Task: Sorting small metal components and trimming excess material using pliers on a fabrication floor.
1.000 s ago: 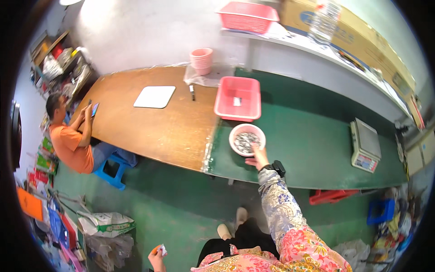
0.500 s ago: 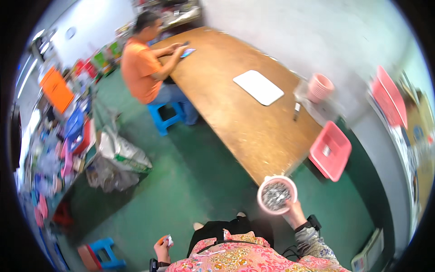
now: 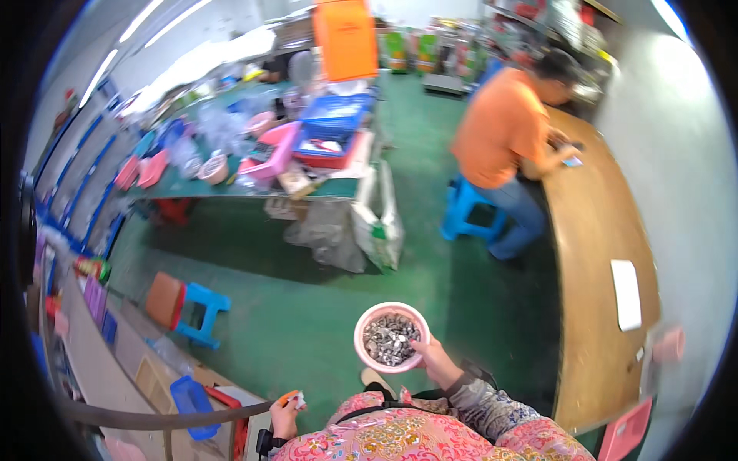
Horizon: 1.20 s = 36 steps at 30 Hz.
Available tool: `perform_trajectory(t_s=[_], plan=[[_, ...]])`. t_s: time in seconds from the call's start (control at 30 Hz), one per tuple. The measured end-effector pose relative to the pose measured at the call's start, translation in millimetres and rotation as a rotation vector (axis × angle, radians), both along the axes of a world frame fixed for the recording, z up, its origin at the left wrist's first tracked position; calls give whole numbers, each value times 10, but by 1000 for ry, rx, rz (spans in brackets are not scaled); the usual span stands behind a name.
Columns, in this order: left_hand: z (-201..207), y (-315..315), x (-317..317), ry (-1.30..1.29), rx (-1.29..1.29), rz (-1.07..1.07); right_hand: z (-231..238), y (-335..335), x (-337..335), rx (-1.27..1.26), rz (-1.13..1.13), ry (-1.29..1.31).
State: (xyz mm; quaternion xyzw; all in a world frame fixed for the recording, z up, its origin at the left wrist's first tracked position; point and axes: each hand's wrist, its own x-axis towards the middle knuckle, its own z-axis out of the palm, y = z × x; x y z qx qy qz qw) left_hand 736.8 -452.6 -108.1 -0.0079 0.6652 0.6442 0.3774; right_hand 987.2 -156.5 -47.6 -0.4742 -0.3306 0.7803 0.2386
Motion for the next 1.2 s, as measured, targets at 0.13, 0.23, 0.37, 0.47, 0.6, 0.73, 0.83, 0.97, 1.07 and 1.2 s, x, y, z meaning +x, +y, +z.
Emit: perform_trajectory(t_s=[0.13, 0.23, 0.37, 0.47, 0.6, 0.73, 0.83, 0.97, 1.07, 1.2], plan=[[231, 193, -504, -30, -44, 74, 230, 444, -1020, 16, 140, 70], [183, 477, -896, -45, 43, 168, 481, 888, -1723, -9, 193, 71], [102, 788, -1525, -64, 91, 276, 403, 1545, -2587, 80, 294, 42], [-34, 853, -2015, -40, 76, 390, 230, 1953, -3341, 128, 430, 28], [40, 861, -2445, -70, 81, 694, 333, 2130, -4570, -39, 616, 6], [112, 674, -2721, 0, 23, 895, 364, 1965, -5903, -22, 831, 49], [-40, 384, -2858, -1, -46, 1041, 350, 1669, -6900, -39, 887, 91], [-300, -105, -3473, -117, -87, 1196, 144, 1273, -8192, -71, 901, 103], [-81, -261, -4376, -138, -22, 1231, 155, 1093, -9021, -89, 838, 97], [234, -413, -6046, -86, 94, 1118, 301, 934, -9981, -10, 772, 58]])
